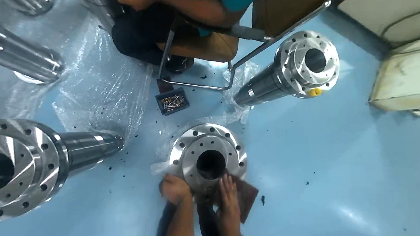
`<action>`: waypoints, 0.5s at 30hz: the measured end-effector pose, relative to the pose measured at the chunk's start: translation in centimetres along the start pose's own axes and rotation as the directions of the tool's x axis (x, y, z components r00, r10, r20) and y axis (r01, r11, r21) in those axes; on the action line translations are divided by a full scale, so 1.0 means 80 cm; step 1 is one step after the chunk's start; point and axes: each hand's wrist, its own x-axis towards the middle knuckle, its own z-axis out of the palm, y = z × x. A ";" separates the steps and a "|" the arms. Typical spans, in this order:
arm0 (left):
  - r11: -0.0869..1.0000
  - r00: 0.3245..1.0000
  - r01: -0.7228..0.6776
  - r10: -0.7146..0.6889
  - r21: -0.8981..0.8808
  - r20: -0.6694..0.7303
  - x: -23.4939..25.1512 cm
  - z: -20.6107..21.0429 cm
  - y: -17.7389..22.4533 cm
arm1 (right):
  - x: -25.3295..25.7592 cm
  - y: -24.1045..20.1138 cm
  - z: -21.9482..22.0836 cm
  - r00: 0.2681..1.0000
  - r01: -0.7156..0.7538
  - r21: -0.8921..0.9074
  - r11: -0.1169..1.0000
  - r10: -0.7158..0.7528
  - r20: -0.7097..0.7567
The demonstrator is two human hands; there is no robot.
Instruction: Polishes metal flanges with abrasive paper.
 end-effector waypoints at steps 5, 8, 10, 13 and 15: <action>1.000 1.000 -0.007 0.007 0.004 -0.003 -0.006 0.000 0.005 | -0.030 -0.007 0.016 0.997 -0.001 -0.037 0.999 -0.002 -0.083; 1.000 1.000 -0.027 0.027 -0.003 -0.007 -0.007 0.002 0.008 | -0.025 -0.009 0.025 0.992 -0.026 -0.032 0.999 0.022 -0.126; 0.999 0.999 -0.028 0.027 0.016 0.024 -0.008 -0.003 0.002 | -0.038 -0.029 0.033 0.984 -0.121 -0.003 0.993 0.119 -0.136; 0.998 0.998 -0.057 0.058 -0.008 0.039 -0.010 -0.005 0.005 | -0.043 -0.053 0.047 0.967 -0.173 0.021 0.985 0.174 -0.184; 0.998 0.997 -0.055 0.055 -0.012 0.052 -0.010 -0.008 0.001 | -0.041 -0.053 0.049 0.967 -0.158 -0.013 0.987 0.152 -0.205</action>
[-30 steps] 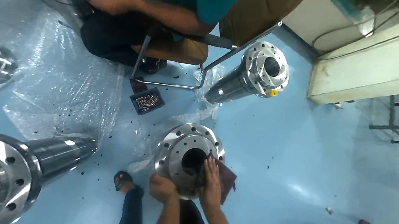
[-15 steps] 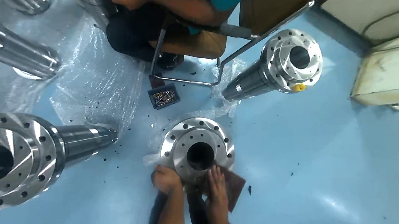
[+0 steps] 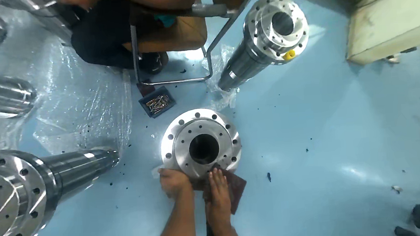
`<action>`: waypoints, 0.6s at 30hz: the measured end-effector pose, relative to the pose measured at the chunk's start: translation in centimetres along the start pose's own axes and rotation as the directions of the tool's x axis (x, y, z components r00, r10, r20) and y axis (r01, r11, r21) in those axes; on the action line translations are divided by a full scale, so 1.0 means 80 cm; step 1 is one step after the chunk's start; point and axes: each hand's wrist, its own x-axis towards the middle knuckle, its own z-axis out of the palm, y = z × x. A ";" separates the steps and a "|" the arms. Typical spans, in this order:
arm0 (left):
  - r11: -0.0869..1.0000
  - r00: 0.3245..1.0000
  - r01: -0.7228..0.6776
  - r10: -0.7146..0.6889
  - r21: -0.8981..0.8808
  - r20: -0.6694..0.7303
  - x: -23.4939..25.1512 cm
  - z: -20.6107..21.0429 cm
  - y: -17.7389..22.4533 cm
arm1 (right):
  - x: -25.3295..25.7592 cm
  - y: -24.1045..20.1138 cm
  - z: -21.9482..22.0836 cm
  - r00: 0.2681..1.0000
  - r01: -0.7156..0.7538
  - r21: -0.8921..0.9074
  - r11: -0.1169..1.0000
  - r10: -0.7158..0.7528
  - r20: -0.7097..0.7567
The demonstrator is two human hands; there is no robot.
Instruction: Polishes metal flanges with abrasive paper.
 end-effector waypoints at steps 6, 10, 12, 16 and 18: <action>1.000 1.000 0.006 -0.006 0.006 0.027 -0.002 -0.004 -0.005 | 0.057 0.009 -0.006 0.987 -0.159 -0.043 0.986 0.160 0.005; 0.999 1.000 0.015 -0.016 0.047 0.011 -0.005 -0.005 0.001 | 0.003 -0.004 -0.006 0.995 -0.095 -0.060 0.994 0.096 0.021; 0.997 0.999 0.048 -0.048 0.057 0.001 -0.011 -0.009 0.004 | 0.008 -0.004 -0.013 0.996 -0.092 -0.061 0.994 0.093 0.009; 0.995 0.998 0.062 -0.063 0.077 0.018 -0.016 -0.009 0.012 | 0.017 -0.003 -0.010 0.995 -0.099 -0.056 0.994 0.099 -0.010; 0.992 0.997 0.080 -0.081 0.098 0.008 -0.015 -0.006 0.012 | 0.005 -0.012 -0.008 0.991 -0.131 -0.035 0.991 0.133 0.031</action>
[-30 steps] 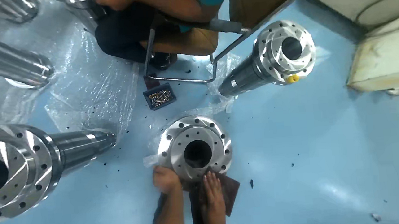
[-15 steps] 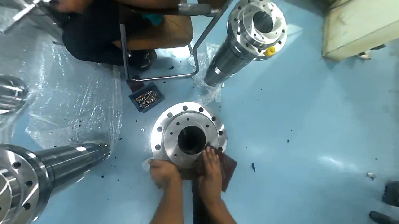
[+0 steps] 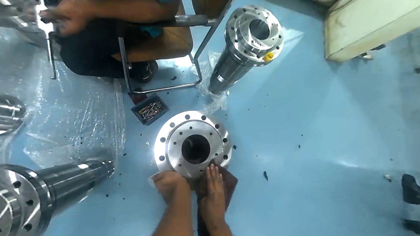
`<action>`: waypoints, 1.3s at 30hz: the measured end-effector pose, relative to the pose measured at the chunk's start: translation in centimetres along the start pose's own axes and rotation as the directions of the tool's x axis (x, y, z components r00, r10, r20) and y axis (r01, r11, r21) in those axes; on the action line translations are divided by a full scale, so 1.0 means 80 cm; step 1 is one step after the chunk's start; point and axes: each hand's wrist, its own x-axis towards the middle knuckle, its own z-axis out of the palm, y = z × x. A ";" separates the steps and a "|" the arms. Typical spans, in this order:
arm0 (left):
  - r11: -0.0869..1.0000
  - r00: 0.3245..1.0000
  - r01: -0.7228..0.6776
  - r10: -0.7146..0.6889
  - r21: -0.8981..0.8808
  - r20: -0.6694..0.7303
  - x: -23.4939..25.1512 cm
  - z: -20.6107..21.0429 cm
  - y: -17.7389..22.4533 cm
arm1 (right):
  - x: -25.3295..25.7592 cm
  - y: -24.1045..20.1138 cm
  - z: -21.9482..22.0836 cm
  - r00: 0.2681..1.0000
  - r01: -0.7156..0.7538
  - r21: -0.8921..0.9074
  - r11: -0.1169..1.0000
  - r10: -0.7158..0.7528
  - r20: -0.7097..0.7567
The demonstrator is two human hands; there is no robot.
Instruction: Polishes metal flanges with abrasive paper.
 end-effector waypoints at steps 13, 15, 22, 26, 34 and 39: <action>0.999 0.998 -0.015 0.013 -0.033 -0.062 0.015 0.015 -0.002 | 0.013 -0.021 -0.003 1.000 -0.026 0.024 0.999 0.026 0.012; 1.000 0.998 -0.009 0.008 -0.018 -0.066 0.014 0.015 -0.002 | 0.016 -0.021 -0.005 1.000 -0.023 0.000 1.000 0.023 -0.009; 1.000 0.998 0.001 -0.001 -0.006 -0.069 0.015 0.012 -0.002 | 0.034 -0.035 -0.005 0.996 -0.090 -0.018 0.996 0.091 0.022; 1.000 0.998 0.021 -0.022 -0.023 -0.060 0.014 0.013 0.000 | 0.027 -0.036 -0.006 0.995 -0.095 -0.007 0.995 0.095 -0.031; 0.999 0.996 0.033 -0.034 -0.017 -0.086 0.017 0.018 0.000 | 0.027 -0.035 -0.008 0.989 -0.147 0.027 0.989 0.147 -0.003; 0.999 0.995 0.037 -0.040 -0.028 -0.095 0.016 0.020 0.003 | 0.053 -0.025 -0.009 0.992 -0.113 -0.020 0.993 0.112 -0.064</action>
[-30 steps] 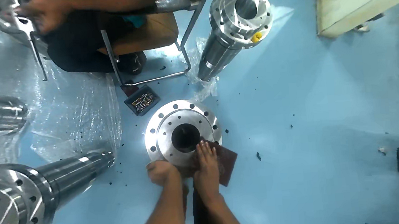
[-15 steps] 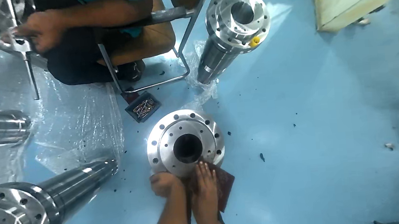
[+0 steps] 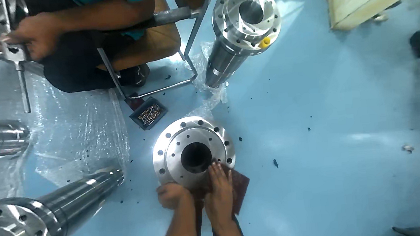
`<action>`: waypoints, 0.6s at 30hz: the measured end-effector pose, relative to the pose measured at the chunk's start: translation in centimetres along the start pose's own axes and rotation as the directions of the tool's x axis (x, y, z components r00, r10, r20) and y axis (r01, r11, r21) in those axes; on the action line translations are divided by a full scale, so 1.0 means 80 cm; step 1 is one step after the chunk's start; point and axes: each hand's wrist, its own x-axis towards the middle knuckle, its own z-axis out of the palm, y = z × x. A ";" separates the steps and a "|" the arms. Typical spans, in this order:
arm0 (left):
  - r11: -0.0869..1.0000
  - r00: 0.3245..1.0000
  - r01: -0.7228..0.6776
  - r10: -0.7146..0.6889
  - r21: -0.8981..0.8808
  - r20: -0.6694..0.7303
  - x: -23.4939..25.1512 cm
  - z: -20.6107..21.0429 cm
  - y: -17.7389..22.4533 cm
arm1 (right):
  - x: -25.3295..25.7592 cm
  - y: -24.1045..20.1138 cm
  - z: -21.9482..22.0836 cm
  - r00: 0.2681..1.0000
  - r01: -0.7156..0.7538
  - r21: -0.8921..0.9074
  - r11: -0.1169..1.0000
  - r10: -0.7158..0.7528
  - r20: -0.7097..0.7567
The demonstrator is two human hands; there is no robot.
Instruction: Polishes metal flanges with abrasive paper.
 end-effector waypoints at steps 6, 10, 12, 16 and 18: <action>1.000 1.000 0.003 -0.003 -0.025 -0.003 -0.001 -0.002 0.000 | -0.027 -0.007 -0.001 0.998 -0.024 0.042 0.999 0.022 0.060; 0.999 1.000 0.018 -0.018 -0.034 0.005 0.000 -0.003 -0.001 | -0.001 0.002 0.001 1.000 0.016 0.030 0.999 -0.016 -0.001; 1.000 1.000 0.005 -0.005 -0.014 0.001 0.000 -0.003 -0.004 | 0.019 0.003 0.000 1.000 -0.012 0.037 0.999 0.011 0.016; 1.000 1.000 0.012 -0.012 -0.020 -0.005 -0.001 -0.003 -0.001 | -0.017 0.002 -0.003 0.998 0.013 0.051 0.999 -0.016 0.066; 1.000 1.000 0.003 -0.003 -0.009 0.008 -0.003 -0.006 0.000 | -0.038 0.006 -0.005 0.996 0.032 0.041 0.999 -0.035 0.076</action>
